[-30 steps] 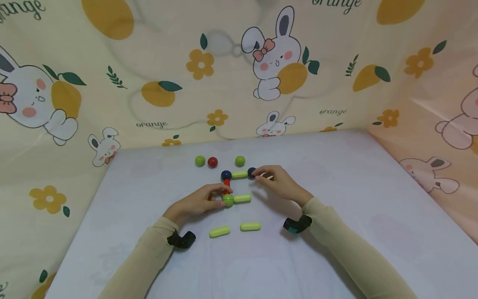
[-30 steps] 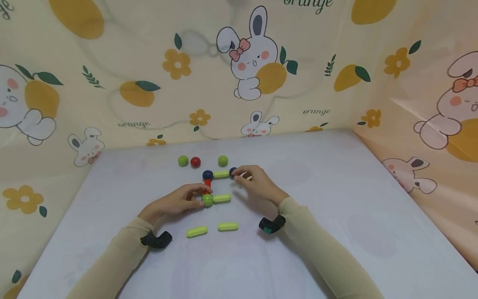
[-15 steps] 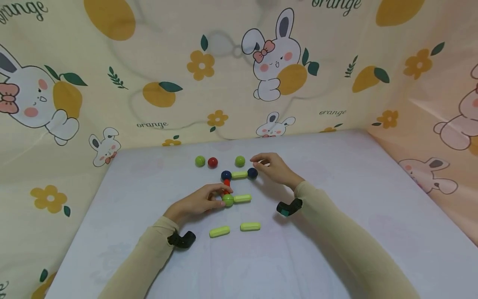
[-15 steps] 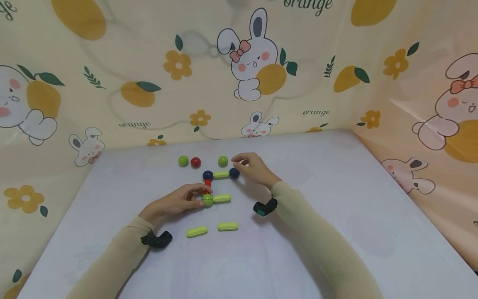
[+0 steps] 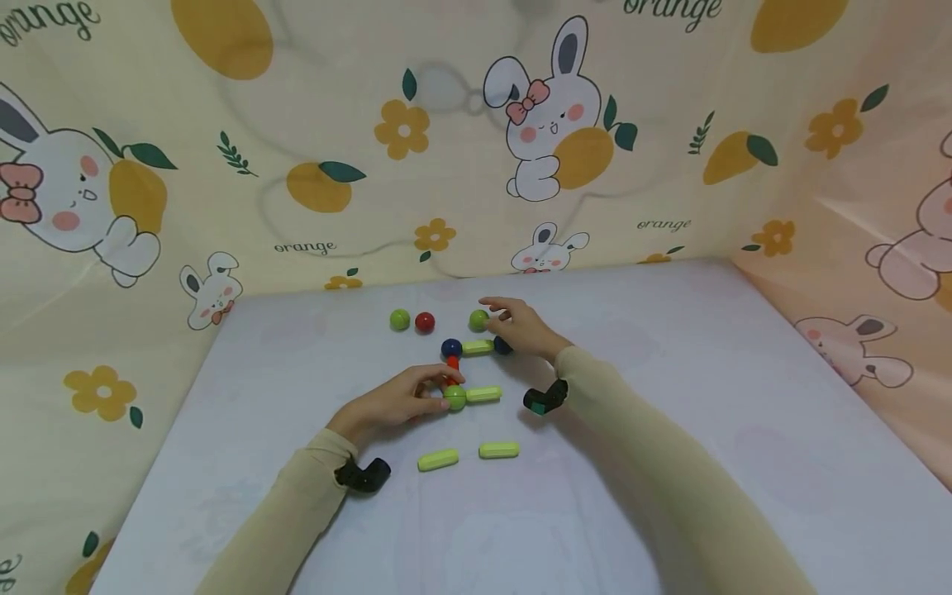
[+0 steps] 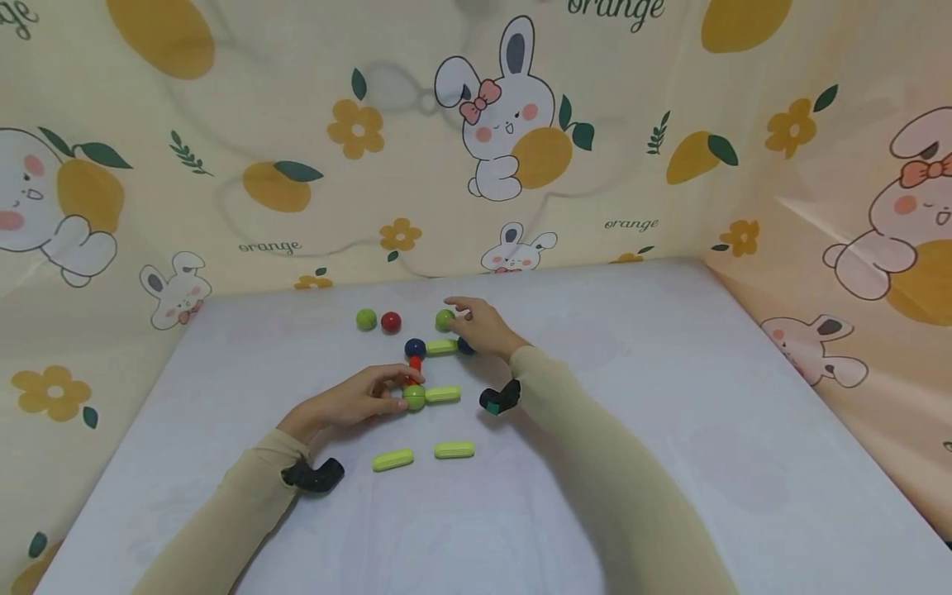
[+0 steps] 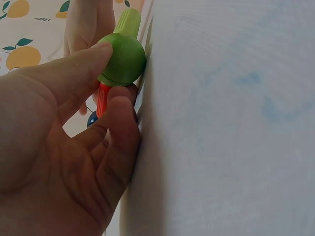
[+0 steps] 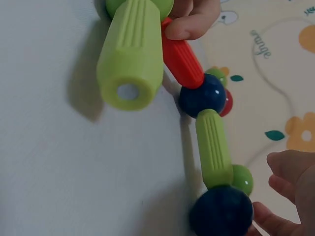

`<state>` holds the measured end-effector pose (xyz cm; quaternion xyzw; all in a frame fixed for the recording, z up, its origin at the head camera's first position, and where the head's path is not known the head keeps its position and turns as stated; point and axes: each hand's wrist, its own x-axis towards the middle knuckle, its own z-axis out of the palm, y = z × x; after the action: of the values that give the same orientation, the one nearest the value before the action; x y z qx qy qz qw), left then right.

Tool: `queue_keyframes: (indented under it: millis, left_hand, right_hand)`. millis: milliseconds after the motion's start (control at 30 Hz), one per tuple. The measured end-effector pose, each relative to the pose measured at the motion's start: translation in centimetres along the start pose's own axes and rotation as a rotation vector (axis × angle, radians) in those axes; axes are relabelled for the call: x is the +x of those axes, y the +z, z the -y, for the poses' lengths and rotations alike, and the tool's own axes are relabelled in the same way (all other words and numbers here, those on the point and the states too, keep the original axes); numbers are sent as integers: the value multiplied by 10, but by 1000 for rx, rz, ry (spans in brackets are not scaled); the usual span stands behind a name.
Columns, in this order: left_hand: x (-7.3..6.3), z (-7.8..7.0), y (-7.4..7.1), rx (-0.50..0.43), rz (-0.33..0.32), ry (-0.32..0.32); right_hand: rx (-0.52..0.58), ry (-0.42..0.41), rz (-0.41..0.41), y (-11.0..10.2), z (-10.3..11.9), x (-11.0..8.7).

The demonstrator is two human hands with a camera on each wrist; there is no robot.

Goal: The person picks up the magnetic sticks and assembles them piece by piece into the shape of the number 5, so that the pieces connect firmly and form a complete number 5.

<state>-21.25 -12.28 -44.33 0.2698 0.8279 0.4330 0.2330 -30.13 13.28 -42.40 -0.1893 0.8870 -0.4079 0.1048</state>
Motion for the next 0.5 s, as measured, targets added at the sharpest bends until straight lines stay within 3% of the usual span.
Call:
queue_keyframes:
  millis: [267, 500]
  left_hand:
    - [0, 1, 0, -14, 4, 8]
    - [0, 1, 0, -11, -4, 9]
  right_hand:
    - [-38, 36, 37, 13, 2, 14]
    - [-54, 59, 15, 16, 6, 14]
